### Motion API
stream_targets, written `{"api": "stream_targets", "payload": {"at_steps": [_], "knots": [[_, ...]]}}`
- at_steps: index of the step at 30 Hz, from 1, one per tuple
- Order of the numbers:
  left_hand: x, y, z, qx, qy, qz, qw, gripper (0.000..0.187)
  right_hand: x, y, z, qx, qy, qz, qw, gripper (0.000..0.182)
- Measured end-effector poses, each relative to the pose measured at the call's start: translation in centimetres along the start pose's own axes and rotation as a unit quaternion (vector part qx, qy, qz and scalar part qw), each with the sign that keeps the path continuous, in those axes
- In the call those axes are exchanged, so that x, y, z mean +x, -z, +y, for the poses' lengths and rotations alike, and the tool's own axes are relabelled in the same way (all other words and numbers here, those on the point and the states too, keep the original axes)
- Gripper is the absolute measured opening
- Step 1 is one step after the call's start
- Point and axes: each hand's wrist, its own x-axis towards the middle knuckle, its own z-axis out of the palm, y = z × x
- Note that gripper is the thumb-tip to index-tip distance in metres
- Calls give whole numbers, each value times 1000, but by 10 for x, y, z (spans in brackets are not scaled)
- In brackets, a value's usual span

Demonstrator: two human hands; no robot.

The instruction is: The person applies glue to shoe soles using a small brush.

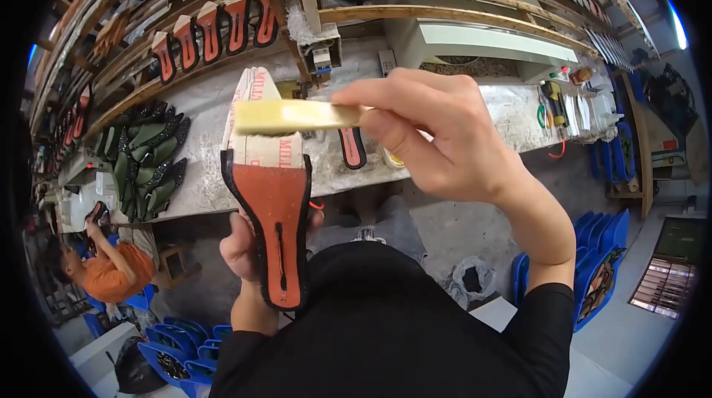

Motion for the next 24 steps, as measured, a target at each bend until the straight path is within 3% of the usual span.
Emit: {"api": "stream_targets", "payload": {"at_steps": [4, 10, 15, 19, 24], "knots": [[-6, 29, -1, 72, 21, -16, 997, 74, 17, -7, -1, -63, 88, -7, 994, 26], [0, 39, 9, 109, -5, -30, 994, 76, -16, -5, 10, 26, 22, -161, 986, 28], [11, 34, 4, 100, -20, -15, 995, 77, -43, -5, -11, 113, -54, -83, 989, 28], [26, 27, -6, 110, -41, -27, 993, 74, -48, -30, -21, -40, -128, 24, 991, 28], [37, 36, -20, 226, -57, -20, 972, 70, -56, -46, -24, -91, -113, 48, 988, 28]]}}
